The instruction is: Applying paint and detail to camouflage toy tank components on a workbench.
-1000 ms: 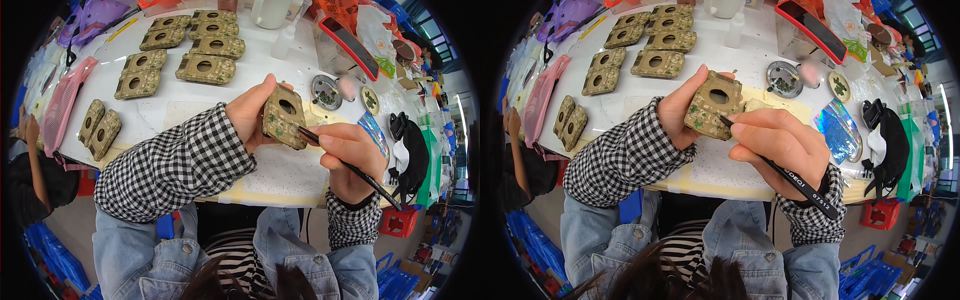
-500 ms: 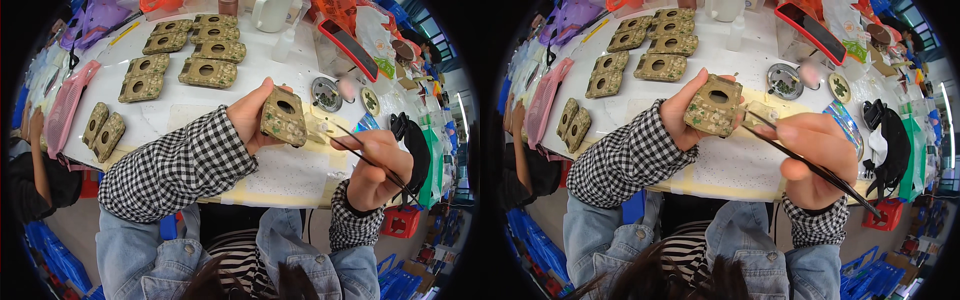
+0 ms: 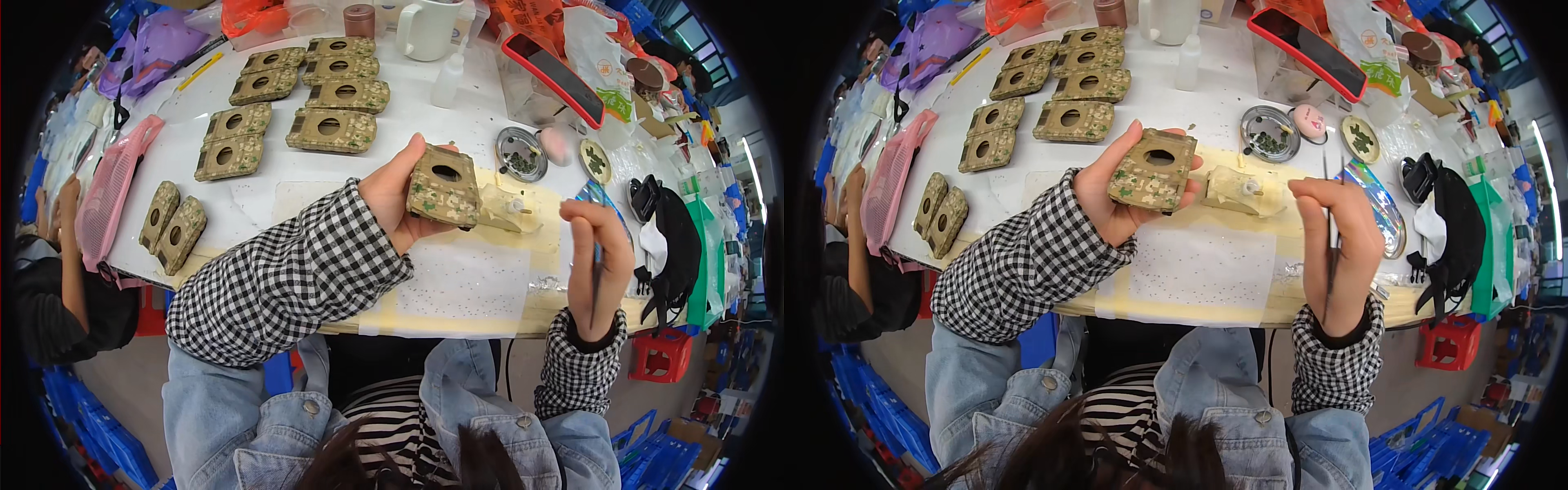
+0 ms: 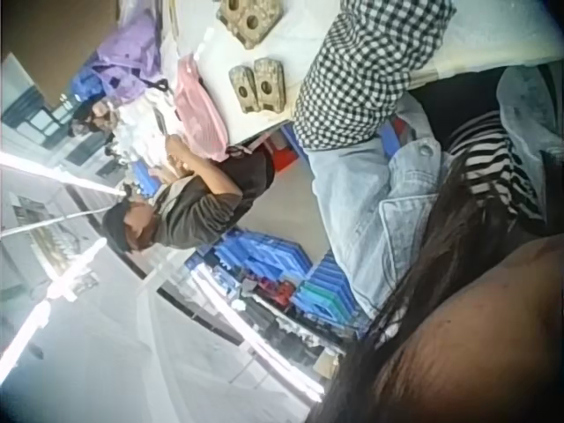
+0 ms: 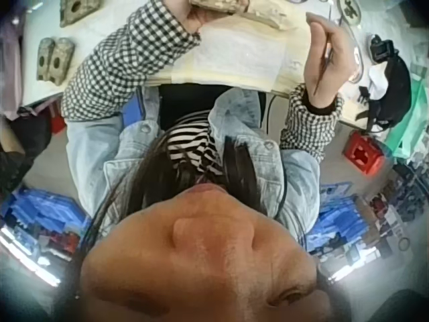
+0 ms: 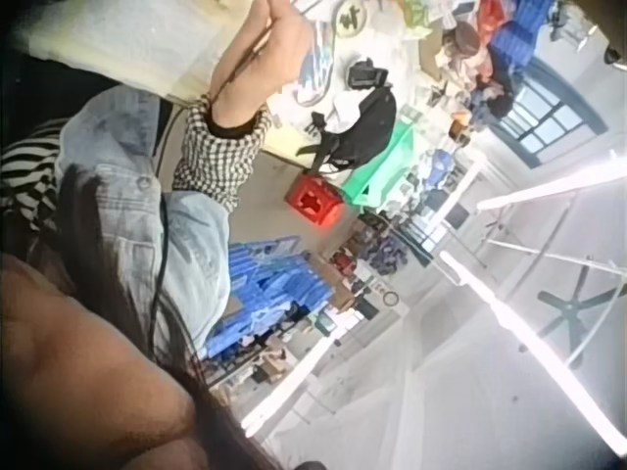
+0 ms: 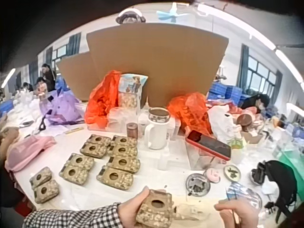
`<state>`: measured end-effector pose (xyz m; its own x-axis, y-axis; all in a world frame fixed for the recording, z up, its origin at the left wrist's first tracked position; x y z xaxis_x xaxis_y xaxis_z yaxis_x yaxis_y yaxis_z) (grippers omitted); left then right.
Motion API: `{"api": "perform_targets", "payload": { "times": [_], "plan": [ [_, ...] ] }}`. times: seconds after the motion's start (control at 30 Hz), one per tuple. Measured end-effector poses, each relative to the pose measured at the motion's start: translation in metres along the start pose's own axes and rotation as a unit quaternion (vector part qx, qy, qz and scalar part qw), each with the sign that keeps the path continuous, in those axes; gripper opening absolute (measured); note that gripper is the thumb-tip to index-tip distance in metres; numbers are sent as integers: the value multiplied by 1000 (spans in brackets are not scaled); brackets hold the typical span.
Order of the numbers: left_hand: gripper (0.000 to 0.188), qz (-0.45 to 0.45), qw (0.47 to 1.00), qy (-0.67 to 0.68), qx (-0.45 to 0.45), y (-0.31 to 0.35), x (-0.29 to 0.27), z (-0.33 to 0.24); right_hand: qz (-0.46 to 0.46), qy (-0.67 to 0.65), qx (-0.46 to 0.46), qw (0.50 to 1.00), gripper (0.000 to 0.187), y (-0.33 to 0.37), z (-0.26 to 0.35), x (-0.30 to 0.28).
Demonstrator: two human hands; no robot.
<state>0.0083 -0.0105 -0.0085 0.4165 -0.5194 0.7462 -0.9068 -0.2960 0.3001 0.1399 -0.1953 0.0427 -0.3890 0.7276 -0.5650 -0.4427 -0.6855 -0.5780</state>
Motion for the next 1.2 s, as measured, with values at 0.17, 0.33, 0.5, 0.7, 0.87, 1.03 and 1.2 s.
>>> {"api": "perform_targets", "payload": {
  "times": [0.17, 0.33, 0.5, 0.7, 0.87, 1.03, 1.2],
  "plan": [
    [46, 14, 1000, 20, -1, -1, -4, 0, 22, 74, -48, 996, 21, -3, -7, 13],
    [46, 33, 999, 31, -6, -4, -8, 1, 33, 66, -50, 996, 21, -4, -12, 21],
    [46, 28, 999, 22, -5, -3, -7, 1, 20, 64, -77, 995, 18, -6, -10, 23],
    [47, -1, 1000, -20, -6, 1, 0, 0, -50, -20, -80, 995, 16, -14, 11, 15],
    [48, -4, 999, -44, -19, 4, 6, -1, -19, -173, -63, 983, 14, -17, 24, 23],
    [48, 3, 999, -47, -23, 5, 8, 0, 25, -249, -24, 968, 7, -17, 20, 42],
    [48, 17, 999, -33, -16, 7, 9, 0, 70, -299, 1, 952, 13, -17, 25, 44]
  ]
}}
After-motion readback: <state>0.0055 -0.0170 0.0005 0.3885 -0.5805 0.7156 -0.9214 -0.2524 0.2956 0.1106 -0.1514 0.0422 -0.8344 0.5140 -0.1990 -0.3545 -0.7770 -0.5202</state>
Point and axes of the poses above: each hand's wrist, its own y-axis away from the middle knuckle, its own x-axis out of the palm, z = x × y, the point moved 1 cm from there along -y, towards the middle knuckle, and after that the axes turned 7 degrees about -y, right-handed, at the moved point
